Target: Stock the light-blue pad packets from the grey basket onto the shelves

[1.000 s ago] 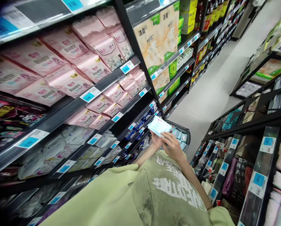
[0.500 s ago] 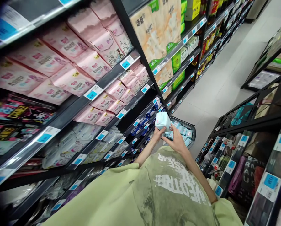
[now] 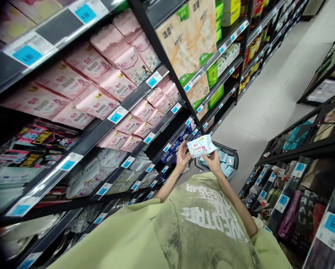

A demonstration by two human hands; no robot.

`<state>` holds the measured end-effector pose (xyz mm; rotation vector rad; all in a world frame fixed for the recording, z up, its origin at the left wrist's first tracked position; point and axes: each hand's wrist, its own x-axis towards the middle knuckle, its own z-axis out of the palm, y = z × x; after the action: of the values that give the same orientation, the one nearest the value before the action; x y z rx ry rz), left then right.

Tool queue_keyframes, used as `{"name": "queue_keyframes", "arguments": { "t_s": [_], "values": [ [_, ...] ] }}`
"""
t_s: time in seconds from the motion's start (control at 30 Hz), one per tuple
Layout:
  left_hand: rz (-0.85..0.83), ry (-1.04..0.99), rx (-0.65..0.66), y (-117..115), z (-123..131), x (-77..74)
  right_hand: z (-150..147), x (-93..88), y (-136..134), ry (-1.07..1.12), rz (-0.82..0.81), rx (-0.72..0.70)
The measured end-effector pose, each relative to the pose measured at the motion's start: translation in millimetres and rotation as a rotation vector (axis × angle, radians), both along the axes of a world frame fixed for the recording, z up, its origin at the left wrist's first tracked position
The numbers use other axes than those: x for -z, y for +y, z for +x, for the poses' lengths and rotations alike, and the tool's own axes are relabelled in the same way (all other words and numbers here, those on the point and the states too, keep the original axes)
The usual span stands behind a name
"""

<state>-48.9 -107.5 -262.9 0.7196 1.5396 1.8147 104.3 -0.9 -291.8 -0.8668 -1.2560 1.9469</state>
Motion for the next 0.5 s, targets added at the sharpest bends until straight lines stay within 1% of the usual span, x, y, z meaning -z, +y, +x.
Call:
{"name": "queue_keyframes", "arguments": {
  "t_s": [0.07, 0.1, 0.2, 0.27, 0.3, 0.37, 0.43, 0.5],
  "values": [
    [-0.025, -0.079, 0.014, 4.1, -12.1, -0.8, 1.7, 0.5, 2.9, 0.029, -0.032, 0.011],
    [-0.061, -0.140, 0.062, 6.8, -17.9, -0.5, 2.6, 0.9, 4.4, 0.037, -0.045, 0.003],
    [-0.208, -0.334, 0.282, 15.7, -32.5, 3.6, 5.5, 4.5, 9.0, 0.035, -0.064, -0.056],
    [-0.285, -0.384, 0.356, 21.0, -40.4, 9.0, 7.8, 9.8, 12.5, 0.022, -0.076, -0.102],
    [-0.317, -0.378, 0.359, 23.2, -44.7, 12.4, 9.3, 13.4, 14.4, 0.007, -0.085, -0.121],
    [-0.382, -0.335, 0.302, 27.1, -55.8, 19.9, 14.1, 22.2, 18.6, -0.055, -0.101, -0.132],
    [-0.433, -0.273, 0.198, 30.3, -72.5, 26.9, 22.1, 32.7, 23.1, -0.154, -0.109, -0.091],
    [-0.458, -0.206, 0.079, 33.5, -95.5, 31.3, 34.3, 43.9, 27.3, -0.244, -0.142, -0.012]
  ]
}}
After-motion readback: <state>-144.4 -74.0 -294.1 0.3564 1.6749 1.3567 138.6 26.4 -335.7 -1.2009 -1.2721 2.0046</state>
